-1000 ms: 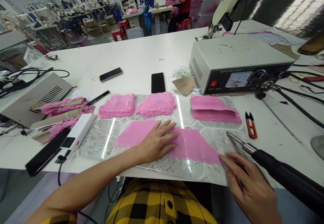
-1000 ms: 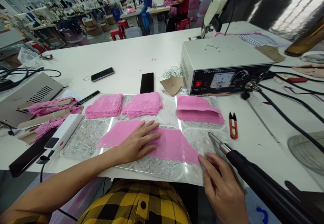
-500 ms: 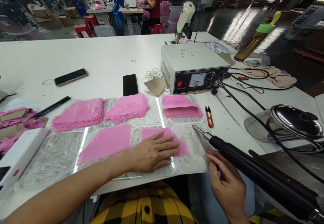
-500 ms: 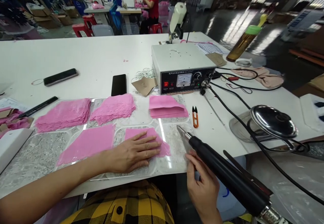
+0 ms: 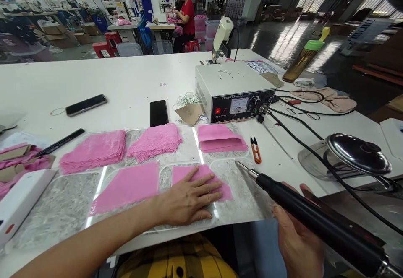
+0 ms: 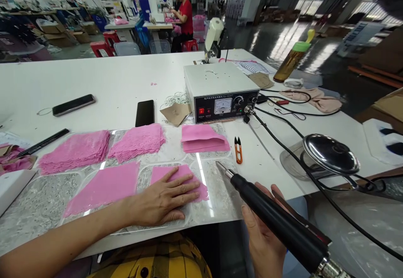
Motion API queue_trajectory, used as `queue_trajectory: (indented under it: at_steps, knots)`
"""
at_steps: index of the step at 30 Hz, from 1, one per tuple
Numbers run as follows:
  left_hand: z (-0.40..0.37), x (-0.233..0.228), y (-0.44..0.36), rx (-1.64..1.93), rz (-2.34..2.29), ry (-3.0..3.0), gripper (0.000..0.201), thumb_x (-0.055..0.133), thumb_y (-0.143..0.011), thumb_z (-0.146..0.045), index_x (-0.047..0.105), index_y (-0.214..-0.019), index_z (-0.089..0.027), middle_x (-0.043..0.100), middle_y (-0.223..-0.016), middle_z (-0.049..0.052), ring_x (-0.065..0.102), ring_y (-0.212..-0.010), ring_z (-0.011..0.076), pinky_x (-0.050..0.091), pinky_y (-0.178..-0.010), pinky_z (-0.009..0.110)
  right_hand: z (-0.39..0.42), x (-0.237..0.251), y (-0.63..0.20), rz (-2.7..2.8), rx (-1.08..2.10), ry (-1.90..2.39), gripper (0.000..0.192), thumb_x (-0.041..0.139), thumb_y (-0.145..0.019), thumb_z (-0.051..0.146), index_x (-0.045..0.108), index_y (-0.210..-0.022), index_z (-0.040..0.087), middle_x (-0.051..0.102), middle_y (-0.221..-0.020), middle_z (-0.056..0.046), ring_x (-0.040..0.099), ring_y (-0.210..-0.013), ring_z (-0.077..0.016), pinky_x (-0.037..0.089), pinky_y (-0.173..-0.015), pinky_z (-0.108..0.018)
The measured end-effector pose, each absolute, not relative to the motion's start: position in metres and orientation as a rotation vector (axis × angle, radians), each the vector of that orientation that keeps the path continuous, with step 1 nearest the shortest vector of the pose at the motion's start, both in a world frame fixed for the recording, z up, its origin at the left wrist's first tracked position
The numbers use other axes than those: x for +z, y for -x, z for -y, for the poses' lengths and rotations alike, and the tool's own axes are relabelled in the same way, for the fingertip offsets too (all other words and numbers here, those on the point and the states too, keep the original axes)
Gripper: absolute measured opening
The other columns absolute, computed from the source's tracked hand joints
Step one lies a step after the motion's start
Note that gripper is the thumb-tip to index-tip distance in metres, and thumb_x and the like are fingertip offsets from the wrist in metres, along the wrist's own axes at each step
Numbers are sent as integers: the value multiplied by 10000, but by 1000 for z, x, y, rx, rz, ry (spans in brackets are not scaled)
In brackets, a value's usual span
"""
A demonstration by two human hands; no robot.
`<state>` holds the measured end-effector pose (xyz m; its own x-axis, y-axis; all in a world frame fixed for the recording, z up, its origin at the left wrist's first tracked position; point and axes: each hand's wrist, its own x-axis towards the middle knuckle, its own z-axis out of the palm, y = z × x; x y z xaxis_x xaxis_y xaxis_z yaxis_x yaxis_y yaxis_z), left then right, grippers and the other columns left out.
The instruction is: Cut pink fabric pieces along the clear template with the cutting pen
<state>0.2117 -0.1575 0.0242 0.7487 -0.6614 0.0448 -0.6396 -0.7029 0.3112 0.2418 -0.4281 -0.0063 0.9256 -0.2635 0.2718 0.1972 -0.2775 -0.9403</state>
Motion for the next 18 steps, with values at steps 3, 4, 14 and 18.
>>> queue_trajectory:
  at_steps: [3,4,14,18]
  knots:
    - [160,22,-210,-62,1001,-2629,555,402,-1022,-505,377,-1505,-231,396,-1543,63,268,-1482,270,62,-1235,536,429,-4,-243,15,-508,1801,611,618,-871,402,440,-1428,224,576,-1330,-181,606,-1178,-325,602,-830,-464]
    - [160,22,-210,-55,1001,-2632,556,401,-1022,-505,380,-1503,-228,400,-1541,64,274,-1480,270,71,-1235,535,430,-4,-244,30,-516,1785,581,573,-899,386,424,-1440,237,583,-1320,-177,606,-1178,-324,590,-862,-493]
    - [164,24,-208,-40,1009,-2682,545,431,-1012,-498,437,-1467,-197,413,-1536,60,301,-1469,269,130,-1236,491,403,9,-271,3,-596,1353,461,417,-910,333,533,-1350,257,558,-1307,-106,566,-1194,-345,469,-997,-621]
    - [165,19,-207,-6,995,-2668,536,443,-1009,-493,459,-1452,-192,433,-1524,67,307,-1467,275,136,-1230,530,424,12,-276,140,-628,1359,548,215,-920,352,613,-1281,245,571,-1274,-132,586,-1066,-374,509,-703,-575]
